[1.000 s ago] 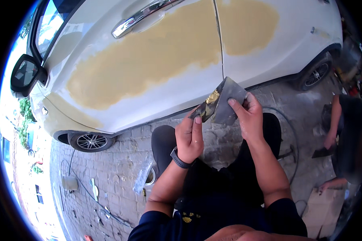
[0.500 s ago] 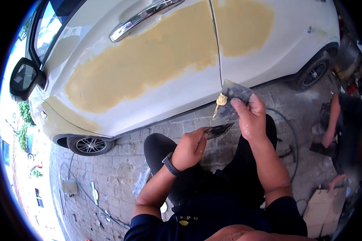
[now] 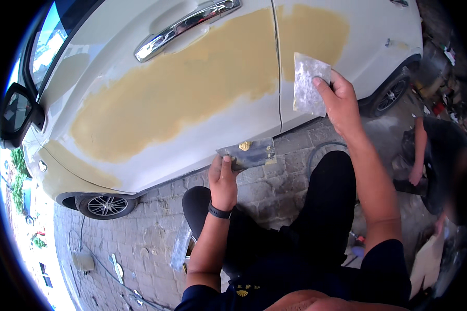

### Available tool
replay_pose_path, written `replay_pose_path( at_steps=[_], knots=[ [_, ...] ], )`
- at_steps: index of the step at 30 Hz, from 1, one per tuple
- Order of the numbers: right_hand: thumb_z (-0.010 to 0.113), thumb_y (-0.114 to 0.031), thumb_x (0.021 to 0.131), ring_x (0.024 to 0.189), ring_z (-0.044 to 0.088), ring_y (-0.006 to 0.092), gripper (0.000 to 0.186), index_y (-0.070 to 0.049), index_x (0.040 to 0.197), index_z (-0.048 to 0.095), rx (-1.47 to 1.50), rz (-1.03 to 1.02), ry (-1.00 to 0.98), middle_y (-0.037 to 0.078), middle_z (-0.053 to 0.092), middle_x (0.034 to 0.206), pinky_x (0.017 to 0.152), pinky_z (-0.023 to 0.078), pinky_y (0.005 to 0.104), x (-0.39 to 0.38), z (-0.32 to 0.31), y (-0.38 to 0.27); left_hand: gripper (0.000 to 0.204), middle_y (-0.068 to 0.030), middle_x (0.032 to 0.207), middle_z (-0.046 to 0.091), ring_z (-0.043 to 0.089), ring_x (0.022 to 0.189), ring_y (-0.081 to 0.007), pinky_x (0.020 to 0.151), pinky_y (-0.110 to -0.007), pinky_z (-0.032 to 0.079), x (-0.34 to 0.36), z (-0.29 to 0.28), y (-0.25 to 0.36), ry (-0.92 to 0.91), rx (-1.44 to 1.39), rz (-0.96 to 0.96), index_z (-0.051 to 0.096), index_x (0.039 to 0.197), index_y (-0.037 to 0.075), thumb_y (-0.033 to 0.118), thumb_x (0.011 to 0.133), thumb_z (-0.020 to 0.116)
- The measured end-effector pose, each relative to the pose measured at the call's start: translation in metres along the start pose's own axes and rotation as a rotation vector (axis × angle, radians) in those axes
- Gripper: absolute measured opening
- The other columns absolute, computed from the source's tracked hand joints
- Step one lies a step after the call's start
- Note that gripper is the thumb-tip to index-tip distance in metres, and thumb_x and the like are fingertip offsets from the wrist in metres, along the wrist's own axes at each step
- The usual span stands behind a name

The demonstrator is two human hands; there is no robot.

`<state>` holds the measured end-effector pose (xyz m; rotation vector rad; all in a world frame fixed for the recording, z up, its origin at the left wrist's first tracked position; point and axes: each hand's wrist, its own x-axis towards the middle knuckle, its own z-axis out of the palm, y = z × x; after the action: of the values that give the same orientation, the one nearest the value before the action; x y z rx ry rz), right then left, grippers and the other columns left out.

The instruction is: The person applies a beige body filler to the side panel of a white car using a metal spreader. They repeatedly scoop filler from a container and spread it across the surface, smoothing the material to fill imperfections.

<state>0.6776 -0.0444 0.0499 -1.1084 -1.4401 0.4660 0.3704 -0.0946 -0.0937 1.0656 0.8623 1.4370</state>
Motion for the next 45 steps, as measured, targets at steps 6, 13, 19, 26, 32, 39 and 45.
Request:
replay_pose_path(
  at_steps=[6, 13, 19, 26, 32, 39, 45],
  knots=[
    [0.066, -0.014, 0.096, 0.092, 0.070, 0.0278, 0.027, -0.006, 0.121, 0.072, -0.515, -0.421, 0.405, 0.008, 0.071, 0.103, 0.079, 0.057, 0.0439, 0.093, 0.032, -0.014, 0.020, -0.0015, 0.105, 0.066, 0.066, 0.099, -0.0138, 0.087, -0.037, 0.058, 0.004, -0.020, -0.101, 0.106, -0.052, -0.169, 0.063, 0.111, 0.005, 0.021, 0.114, 0.051],
    [0.057, -0.017, 0.098, 0.114, 0.066, 0.0363, 0.034, -0.005, 0.128, 0.069, -0.583, -0.297, 0.529, 0.011, 0.068, 0.127, 0.095, 0.054, 0.0453, 0.106, 0.087, -0.027, 0.022, -0.0020, 0.105, 0.066, 0.065, 0.096, -0.0136, 0.086, -0.036, 0.059, 0.010, -0.032, -0.099, 0.084, 0.034, -0.144, 0.063, 0.112, 0.003, 0.022, 0.113, 0.051],
    [0.058, -0.016, 0.098, 0.112, 0.067, 0.0329, 0.036, -0.009, 0.131, 0.070, -0.635, -0.269, 0.546, 0.009, 0.067, 0.126, 0.094, 0.055, 0.0444, 0.107, 0.111, -0.029, 0.023, -0.0012, 0.103, 0.064, 0.063, 0.095, -0.0114, 0.084, -0.033, 0.058, 0.008, -0.046, -0.100, 0.042, 0.162, -0.095, 0.063, 0.108, 0.003, 0.023, 0.113, 0.052],
    [0.061, -0.014, 0.096, 0.107, 0.068, 0.0311, 0.036, -0.009, 0.130, 0.072, -0.687, -0.352, 0.591, 0.007, 0.069, 0.121, 0.089, 0.056, 0.0436, 0.105, 0.118, -0.032, 0.027, 0.0034, 0.085, 0.058, 0.050, 0.076, -0.0054, 0.066, -0.025, 0.043, 0.001, -0.026, -0.072, 0.096, 0.019, -0.130, 0.059, 0.095, 0.004, 0.023, 0.113, 0.053],
    [0.064, -0.014, 0.093, 0.102, 0.067, 0.0295, 0.038, -0.012, 0.130, 0.073, -0.710, -0.379, 0.570, 0.004, 0.067, 0.114, 0.082, 0.057, 0.0441, 0.104, 0.132, -0.026, 0.026, 0.0023, 0.089, 0.062, 0.055, 0.080, -0.0058, 0.070, -0.024, 0.048, 0.001, -0.030, -0.072, 0.083, -0.006, -0.149, 0.061, 0.099, 0.004, 0.025, 0.114, 0.053],
    [0.069, -0.010, 0.088, 0.099, 0.066, 0.0284, 0.040, -0.012, 0.128, 0.073, -0.743, -0.466, 0.491, 0.001, 0.064, 0.111, 0.071, 0.059, 0.0437, 0.094, 0.146, -0.034, 0.026, 0.0008, 0.093, 0.064, 0.057, 0.083, -0.0067, 0.071, -0.025, 0.049, 0.000, -0.027, -0.070, 0.104, -0.010, -0.162, 0.062, 0.101, 0.004, 0.026, 0.114, 0.054],
    [0.071, -0.009, 0.086, 0.090, 0.066, 0.0239, 0.033, -0.012, 0.119, 0.075, -0.749, -0.578, 0.450, -0.001, 0.063, 0.103, 0.058, 0.057, 0.0378, 0.079, 0.167, -0.046, 0.021, 0.0003, 0.097, 0.064, 0.062, 0.089, -0.0097, 0.078, -0.032, 0.057, -0.001, -0.032, -0.071, 0.088, 0.028, -0.157, 0.060, 0.100, 0.008, 0.023, 0.113, 0.053]
  ],
)
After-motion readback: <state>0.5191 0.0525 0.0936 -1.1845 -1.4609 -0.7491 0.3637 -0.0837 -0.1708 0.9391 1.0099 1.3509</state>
